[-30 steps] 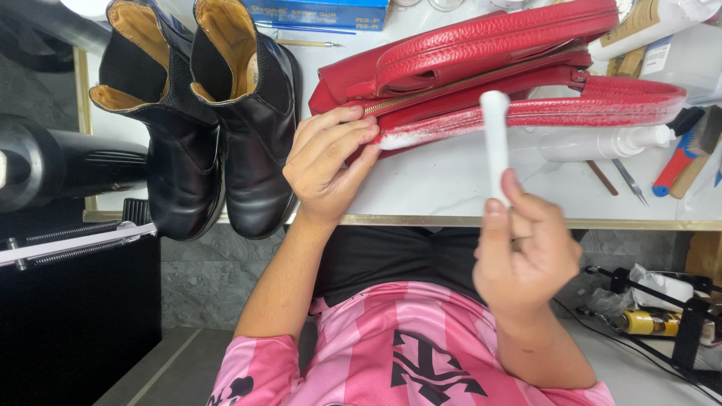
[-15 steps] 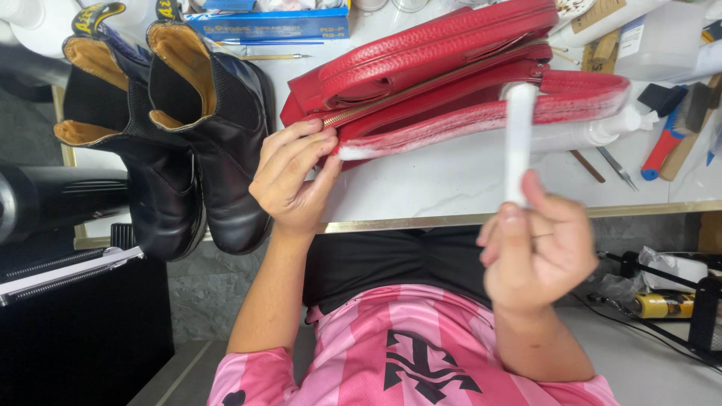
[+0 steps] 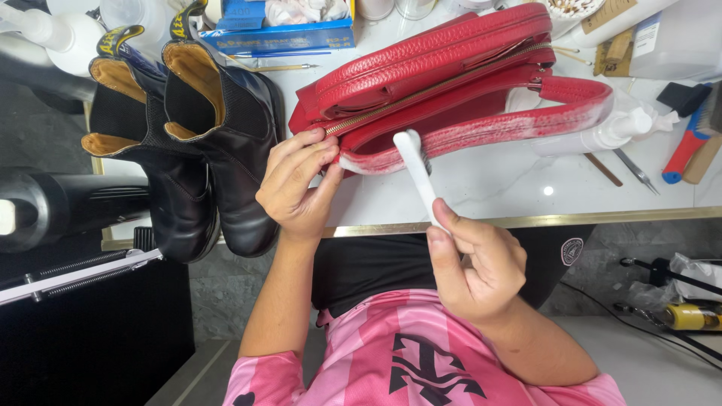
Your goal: The person applies a white cleaning foam to a red leather handbag and uses a small brush and a white cloth to scrub and wipe the leather surface, handles, and zipper areas.
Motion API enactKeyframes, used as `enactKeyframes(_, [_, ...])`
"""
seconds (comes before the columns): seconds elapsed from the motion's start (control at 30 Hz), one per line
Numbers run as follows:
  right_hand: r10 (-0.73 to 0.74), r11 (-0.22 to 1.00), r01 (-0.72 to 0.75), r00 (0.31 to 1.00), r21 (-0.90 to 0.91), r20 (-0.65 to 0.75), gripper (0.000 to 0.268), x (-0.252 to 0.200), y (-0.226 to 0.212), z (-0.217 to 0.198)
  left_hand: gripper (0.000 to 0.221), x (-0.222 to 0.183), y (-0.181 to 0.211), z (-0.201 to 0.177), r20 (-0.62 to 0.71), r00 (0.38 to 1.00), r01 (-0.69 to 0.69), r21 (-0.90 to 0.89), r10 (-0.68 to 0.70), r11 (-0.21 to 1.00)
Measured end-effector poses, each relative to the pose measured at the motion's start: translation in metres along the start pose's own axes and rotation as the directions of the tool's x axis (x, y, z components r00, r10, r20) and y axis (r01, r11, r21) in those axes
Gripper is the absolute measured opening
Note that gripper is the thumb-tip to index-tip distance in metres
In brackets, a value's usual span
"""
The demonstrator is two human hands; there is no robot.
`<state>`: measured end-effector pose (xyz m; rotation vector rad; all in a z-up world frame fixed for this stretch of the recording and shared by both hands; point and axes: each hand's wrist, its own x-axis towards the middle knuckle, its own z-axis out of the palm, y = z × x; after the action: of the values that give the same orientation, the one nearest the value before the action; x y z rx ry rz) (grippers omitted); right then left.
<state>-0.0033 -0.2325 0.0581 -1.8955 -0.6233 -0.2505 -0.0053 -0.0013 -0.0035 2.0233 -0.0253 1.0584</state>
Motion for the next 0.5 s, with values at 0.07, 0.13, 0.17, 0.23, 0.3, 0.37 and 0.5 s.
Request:
enactKeyframes(0.07, [-0.117, 0.992, 0.117, 0.993, -0.055, 0.006, 0.023, 0.000, 0.004, -0.002, 0.026, 0.000, 0.000, -0.002, 0.009, 1.000, 0.000, 0.003, -0.001, 1.000])
enactKeyframes(0.13, [0.333, 0.930, -0.286, 0.922, 0.231, -0.198, 0.023, 0.000, 0.010, -0.014, 0.026, 0.000, 0.000, -0.002, 0.019, 1.000, -0.008, -0.005, 0.008, 1.000])
enactKeyframes(0.17, [0.330, 0.931, -0.283, 0.923, 0.230, -0.199, 0.023, 0.001, 0.013, -0.019, 0.026, 0.000, 0.000, -0.002, 0.016, 1.000, -0.010, -0.006, 0.010, 1.000])
enactKeyframes(0.23, [0.327, 0.901, -0.196, 0.893, 0.387, -0.309, 0.020, 0.003, 0.017, -0.029, 0.026, -0.001, 0.000, -0.001, 0.014, 1.000, -0.007, -0.003, 0.007, 1.000])
enactKeyframes(0.3, [0.314, 0.891, -0.189, 0.913, 0.414, -0.259, 0.022, -0.006, 0.010, -0.019, 0.025, -0.003, -0.001, 0.000, 0.002, 1.000, 0.005, -0.002, -0.005, 1.000])
enactKeyframes(0.37, [0.168, 0.961, -0.134, 0.977, 0.242, -0.129, 0.025, -0.010, 0.003, -0.010, 0.024, -0.004, 0.000, 0.001, -0.004, 1.000, 0.015, -0.008, -0.015, 1.000])
enactKeyframes(0.5, [0.094, 0.990, -0.093, 0.996, 0.102, -0.005, 0.026, -0.013, 0.002, -0.010, 0.024, -0.004, -0.003, 0.000, 0.000, 1.000, 0.016, -0.016, -0.016, 1.000])
